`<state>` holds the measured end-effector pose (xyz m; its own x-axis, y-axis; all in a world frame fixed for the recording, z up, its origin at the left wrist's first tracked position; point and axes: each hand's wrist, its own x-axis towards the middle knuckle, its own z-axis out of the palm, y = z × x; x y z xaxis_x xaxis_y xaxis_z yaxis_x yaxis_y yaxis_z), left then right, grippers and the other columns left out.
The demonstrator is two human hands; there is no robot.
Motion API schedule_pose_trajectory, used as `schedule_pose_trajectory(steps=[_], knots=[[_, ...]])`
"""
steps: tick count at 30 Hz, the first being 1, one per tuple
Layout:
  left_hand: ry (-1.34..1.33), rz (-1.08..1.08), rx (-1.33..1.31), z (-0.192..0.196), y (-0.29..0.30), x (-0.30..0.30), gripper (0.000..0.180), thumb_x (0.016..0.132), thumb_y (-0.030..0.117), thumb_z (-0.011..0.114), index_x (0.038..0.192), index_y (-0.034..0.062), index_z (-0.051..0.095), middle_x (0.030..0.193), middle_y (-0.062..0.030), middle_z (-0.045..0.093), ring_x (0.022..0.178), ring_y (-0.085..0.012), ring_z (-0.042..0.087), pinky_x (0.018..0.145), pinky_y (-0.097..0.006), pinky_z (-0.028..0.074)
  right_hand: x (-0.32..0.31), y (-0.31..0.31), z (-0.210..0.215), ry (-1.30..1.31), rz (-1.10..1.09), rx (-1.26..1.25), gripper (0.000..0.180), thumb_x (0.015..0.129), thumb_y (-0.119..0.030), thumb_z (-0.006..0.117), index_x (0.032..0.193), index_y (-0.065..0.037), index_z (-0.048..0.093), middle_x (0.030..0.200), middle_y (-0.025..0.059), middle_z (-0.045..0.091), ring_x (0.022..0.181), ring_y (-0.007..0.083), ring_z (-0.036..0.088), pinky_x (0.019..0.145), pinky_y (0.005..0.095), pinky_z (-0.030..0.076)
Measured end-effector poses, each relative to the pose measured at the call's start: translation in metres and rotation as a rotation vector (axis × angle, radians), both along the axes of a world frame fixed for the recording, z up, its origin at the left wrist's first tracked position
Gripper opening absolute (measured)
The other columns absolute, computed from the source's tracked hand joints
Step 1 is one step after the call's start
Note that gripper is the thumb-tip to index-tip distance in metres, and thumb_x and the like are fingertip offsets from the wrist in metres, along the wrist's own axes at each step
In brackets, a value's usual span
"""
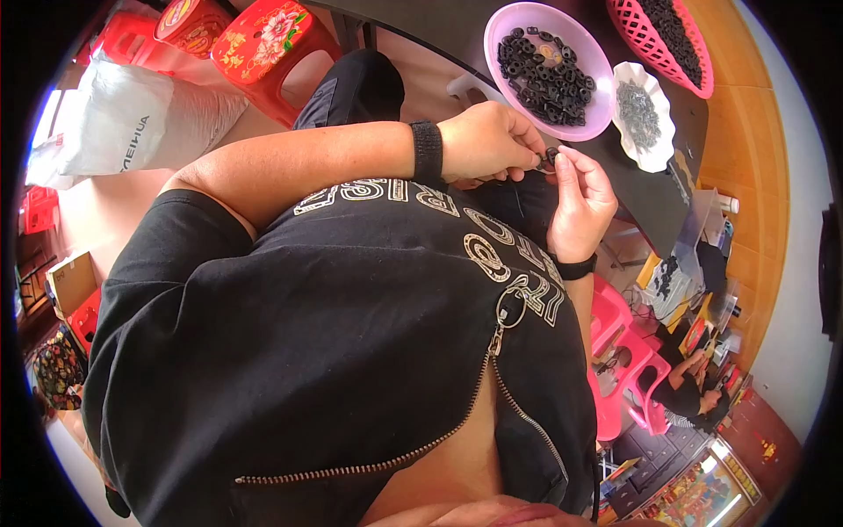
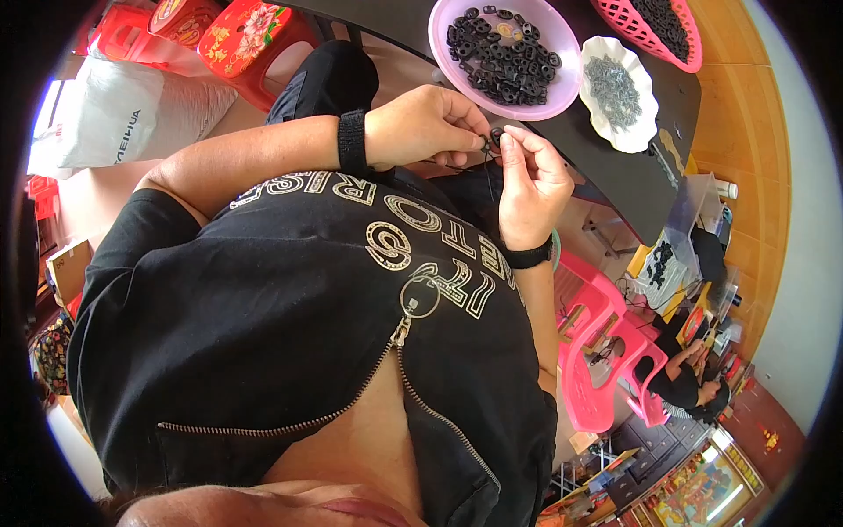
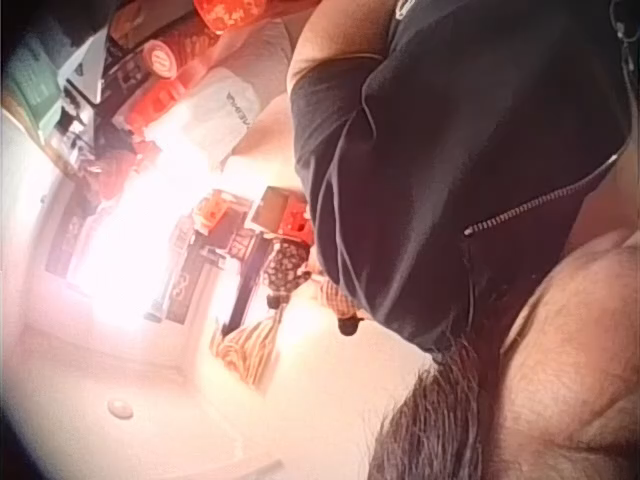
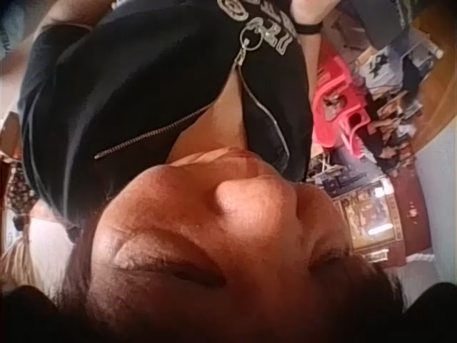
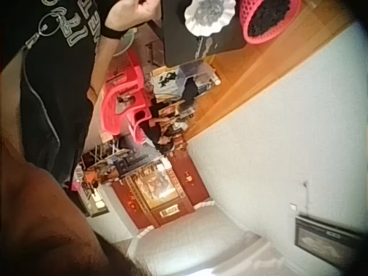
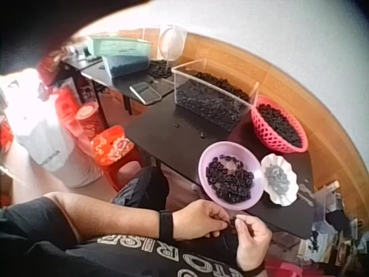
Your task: The person assembles fasteners by picking up black plastic pieces and inserting metal pins into them by hand.
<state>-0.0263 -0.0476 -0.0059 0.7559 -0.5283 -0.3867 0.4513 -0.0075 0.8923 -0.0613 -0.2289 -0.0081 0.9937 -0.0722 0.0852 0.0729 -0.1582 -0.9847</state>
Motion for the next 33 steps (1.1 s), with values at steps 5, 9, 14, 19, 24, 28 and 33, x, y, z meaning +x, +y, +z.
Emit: schedule_pose_trajectory(steps=[5,9,14,19,24,28,33], knots=[[0.002,0.034,-0.049,-0.006,-0.001,0.0,0.016,0.088,0.005,0.061,0.103,-0.0022,0.061,0.081,-0.0038,0.065,0.069,-0.0074,0.06,0.062,-0.02,0.05,0.001,0.002,-0.001,0.008,0.033,-0.024,0.012,0.089,-0.002,0.065,0.101,0.001,0.068,0.087,0.0007,0.066,0.076,0.0048,0.057,0.071,0.019,0.047],[-0.038,0.054,-0.052,-0.003,-0.001,-0.001,0.016,0.088,0.003,0.062,0.103,-0.0029,0.061,0.086,-0.0048,0.066,0.074,-0.0087,0.063,0.066,-0.02,0.052,0.001,0.003,0.0,0.037,0.046,-0.004,0.012,0.09,-0.002,0.065,0.1,0.002,0.068,0.087,0.0012,0.066,0.076,0.005,0.057,0.07,0.0191,0.048],[-0.049,0.075,-0.054,-0.002,-0.002,-0.001,0.017,0.088,0.003,0.062,0.103,-0.0039,0.061,0.087,-0.0051,0.066,0.077,-0.0093,0.064,0.07,-0.021,0.054,0.002,0.003,-0.001,-0.012,0.051,-0.107,0.015,0.089,-0.001,0.064,0.103,0.002,0.068,0.087,0.0017,0.066,0.074,0.0053,0.057,0.069,0.0184,0.047],[-0.054,0.112,-0.057,-0.001,0.0,0.0,0.02,0.088,0.002,0.061,0.106,-0.004,0.061,0.089,-0.0057,0.067,0.078,-0.0097,0.065,0.07,-0.021,0.055,-0.001,0.007,-0.002,-0.039,0.129,-0.08,0.025,0.087,0.004,0.064,0.112,0.002,0.064,0.092,0.0027,0.065,0.077,0.0061,0.057,0.07,0.0194,0.047],[-0.007,0.13,-0.109,-0.003,0.0,-0.001,0.019,0.088,0.003,0.061,0.107,-0.0034,0.062,0.091,-0.0061,0.067,0.08,-0.0104,0.065,0.073,-0.021,0.055,-0.002,0.009,-0.003,-0.054,0.18,-0.041,0.035,0.084,0.006,0.066,0.118,0.001,0.059,0.096,0.0044,0.065,0.08,0.0076,0.059,0.072,0.0216,0.049],[0.041,0.144,-0.12,-0.001,0.0,-0.002,0.019,0.089,0.003,0.06,0.107,-0.0029,0.062,0.094,-0.0063,0.067,0.082,-0.0105,0.066,0.075,-0.022,0.056,-0.001,0.009,-0.005,-0.175,0.162,-0.247,0.034,0.083,0.007,0.065,0.117,0.002,0.059,0.093,0.0056,0.065,0.079,0.0086,0.06,0.072,0.0225,0.049],[0.026,0.154,-0.154,-0.002,0.0,-0.002,0.019,0.09,0.003,0.059,0.107,-0.0033,0.062,0.094,-0.0059,0.066,0.084,-0.0109,0.066,0.075,-0.023,0.056,-0.002,0.01,-0.003,-0.128,0.155,-0.134,0.034,0.083,0.007,0.066,0.116,0.003,0.059,0.094,0.0075,0.066,0.077,0.0089,0.06,0.072,0.0231,0.049]])
